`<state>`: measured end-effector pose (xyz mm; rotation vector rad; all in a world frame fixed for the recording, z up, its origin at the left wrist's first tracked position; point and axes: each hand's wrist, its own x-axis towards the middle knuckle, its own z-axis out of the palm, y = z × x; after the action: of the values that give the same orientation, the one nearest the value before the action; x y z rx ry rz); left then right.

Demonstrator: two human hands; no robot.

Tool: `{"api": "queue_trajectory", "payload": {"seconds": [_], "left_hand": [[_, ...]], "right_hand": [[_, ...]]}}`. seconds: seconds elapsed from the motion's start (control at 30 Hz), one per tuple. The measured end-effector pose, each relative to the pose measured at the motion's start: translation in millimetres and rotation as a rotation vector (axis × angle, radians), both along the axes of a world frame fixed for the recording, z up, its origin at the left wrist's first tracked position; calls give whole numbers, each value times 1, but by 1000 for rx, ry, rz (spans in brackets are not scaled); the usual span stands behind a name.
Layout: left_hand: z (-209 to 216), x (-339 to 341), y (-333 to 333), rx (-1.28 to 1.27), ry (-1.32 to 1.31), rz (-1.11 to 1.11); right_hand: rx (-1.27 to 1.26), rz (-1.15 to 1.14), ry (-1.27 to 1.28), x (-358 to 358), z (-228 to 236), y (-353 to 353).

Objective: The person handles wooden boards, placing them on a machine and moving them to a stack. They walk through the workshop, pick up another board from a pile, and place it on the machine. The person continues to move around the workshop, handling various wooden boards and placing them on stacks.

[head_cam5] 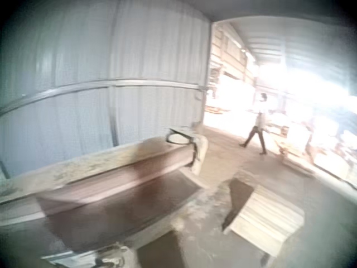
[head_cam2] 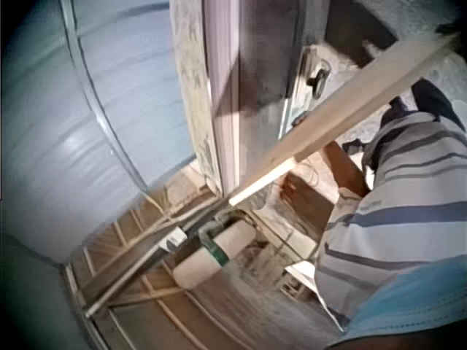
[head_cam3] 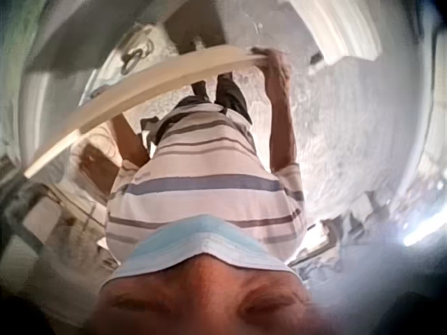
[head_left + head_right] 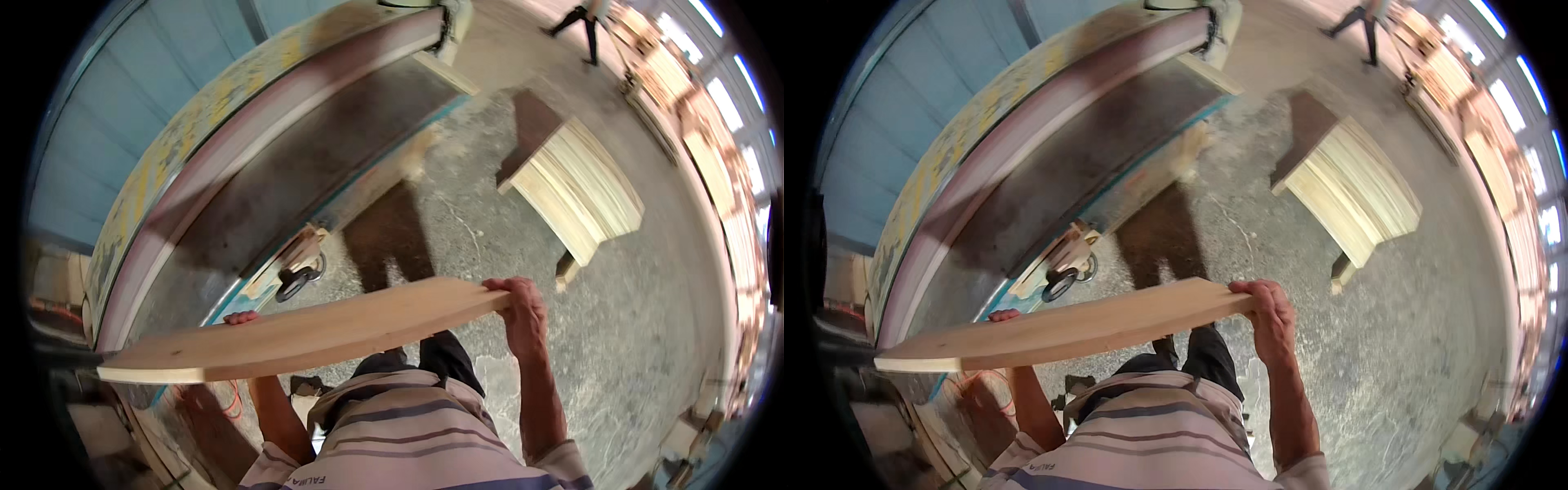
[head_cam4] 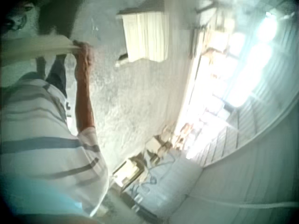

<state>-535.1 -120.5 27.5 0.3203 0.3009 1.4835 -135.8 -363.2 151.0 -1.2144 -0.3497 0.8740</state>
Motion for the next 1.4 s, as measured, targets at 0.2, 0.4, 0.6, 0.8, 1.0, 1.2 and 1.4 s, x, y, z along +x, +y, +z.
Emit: {"api": "queue_trajectory", "payload": {"seconds": [0.2,0.4,0.6,0.8,1.0,1.2,1.4], "left_hand": [[-19,3,-20,-168,-36,66],[64,91,-40,-703,53,497],[25,94,-61,-512,268,364],[18,96,-44,-407,319,228],[-2,79,-7,-515,293,294],[1,79,33,-528,291,258],[-1,88,46,-676,278,228]], "right_hand": [[-19,137,-381,25,12,52],[-29,36,-306,60,-19,129],[-166,118,-273,100,-34,223],[-146,244,-184,116,-60,309],[-180,286,-436,109,-87,367],[-156,389,-681,127,-122,393],[-428,9,-759,96,-94,300]]}}
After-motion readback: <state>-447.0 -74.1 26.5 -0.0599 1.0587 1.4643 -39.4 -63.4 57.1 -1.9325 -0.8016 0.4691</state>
